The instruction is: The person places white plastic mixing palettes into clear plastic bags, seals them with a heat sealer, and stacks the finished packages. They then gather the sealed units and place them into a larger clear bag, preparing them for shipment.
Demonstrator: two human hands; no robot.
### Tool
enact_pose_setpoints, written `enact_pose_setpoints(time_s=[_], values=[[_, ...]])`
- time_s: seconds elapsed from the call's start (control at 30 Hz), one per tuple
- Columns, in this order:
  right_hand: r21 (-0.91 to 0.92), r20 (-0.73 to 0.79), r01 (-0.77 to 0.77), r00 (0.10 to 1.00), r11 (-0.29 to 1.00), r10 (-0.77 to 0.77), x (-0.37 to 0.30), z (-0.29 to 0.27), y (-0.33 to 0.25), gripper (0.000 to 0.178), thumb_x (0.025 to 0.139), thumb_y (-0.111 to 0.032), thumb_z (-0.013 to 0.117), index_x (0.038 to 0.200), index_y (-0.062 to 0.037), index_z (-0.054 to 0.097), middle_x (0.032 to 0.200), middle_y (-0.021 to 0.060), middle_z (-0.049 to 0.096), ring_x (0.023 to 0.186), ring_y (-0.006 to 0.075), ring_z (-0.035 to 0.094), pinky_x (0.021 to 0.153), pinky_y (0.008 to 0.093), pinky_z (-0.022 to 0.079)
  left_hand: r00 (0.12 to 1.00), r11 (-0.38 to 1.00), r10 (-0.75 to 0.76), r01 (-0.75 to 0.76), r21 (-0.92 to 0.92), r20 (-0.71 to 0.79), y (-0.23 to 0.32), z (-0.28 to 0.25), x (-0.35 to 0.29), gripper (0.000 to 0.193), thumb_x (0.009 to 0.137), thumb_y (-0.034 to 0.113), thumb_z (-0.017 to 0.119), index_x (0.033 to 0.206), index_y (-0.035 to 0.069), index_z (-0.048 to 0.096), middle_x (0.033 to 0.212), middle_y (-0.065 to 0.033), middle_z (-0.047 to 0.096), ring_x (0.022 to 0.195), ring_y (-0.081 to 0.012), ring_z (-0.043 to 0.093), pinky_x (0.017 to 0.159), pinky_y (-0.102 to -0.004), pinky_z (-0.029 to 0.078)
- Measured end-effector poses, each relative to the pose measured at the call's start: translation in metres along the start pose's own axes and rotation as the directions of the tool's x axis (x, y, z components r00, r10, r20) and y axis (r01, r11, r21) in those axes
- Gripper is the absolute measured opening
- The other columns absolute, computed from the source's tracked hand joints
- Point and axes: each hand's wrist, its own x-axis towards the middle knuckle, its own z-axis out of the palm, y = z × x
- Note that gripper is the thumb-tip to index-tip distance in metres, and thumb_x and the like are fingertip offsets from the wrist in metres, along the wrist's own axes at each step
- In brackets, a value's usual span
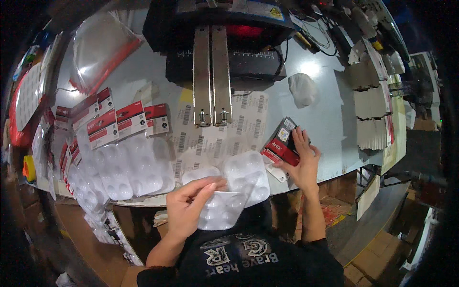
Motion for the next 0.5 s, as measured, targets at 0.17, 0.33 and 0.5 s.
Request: enact_pose_setpoints(time_s=[0.17, 0.33, 0.5], values=[[0.019, 0.101, -0.095, 0.991, 0.995, 0.093, 0.026, -0.046, -0.02, 0.061, 0.069, -0.032, 0.075, 0.119, -0.0031, 0.057, 0.112, 0.0143, 0.063, 0.111, 0.0251, 0.056, 0.097, 0.039, 0.029, 0.998, 0.989, -0.034, 0.04, -0.145, 0.044, -0.002, 0.005, 0.008, 0.026, 0.092, 0.008, 0.053, 0.109, -0.01, 0.059, 0.103, -0.0141, 0.067, 0.095, -0.018, 0.064, 0.085, -0.0261, 0.048], [0.608, 0.141, -0.035, 0.988, 0.793, -0.065, 0.028, -0.076, -0.082, 0.04, 0.071, -0.014, 0.076, 0.106, 0.0012, 0.063, 0.083, 0.0117, 0.068, 0.071, 0.0218, 0.064, 0.066, 0.0291, 0.049, 0.999, 0.999, -0.013, 0.014, -0.031, 0.05, 0.001, 0.009, 0.006, 0.026, 0.094, 0.011, 0.051, 0.111, -0.006, 0.06, 0.102, -0.0124, 0.067, 0.097, -0.0151, 0.062, 0.086, -0.0258, 0.046], [0.642, 0.362, -0.027, 0.892, 0.766, -0.272, 0.043, -0.062, -0.121, 0.025, 0.075, -0.012, 0.073, 0.093, 0.0026, 0.064, 0.066, 0.0056, 0.06, 0.058, 0.0097, 0.055, 0.054, 0.0235, 0.044, 0.991, 0.962, 0.126, -0.113, 0.249, -0.036, 0.003, 0.006, 0.0, 0.018, 0.091, 0.014, 0.056, 0.101, 0.0, 0.064, 0.079, -0.0075, 0.068, 0.067, -0.0074, 0.058, 0.062, -0.0224, 0.046]])
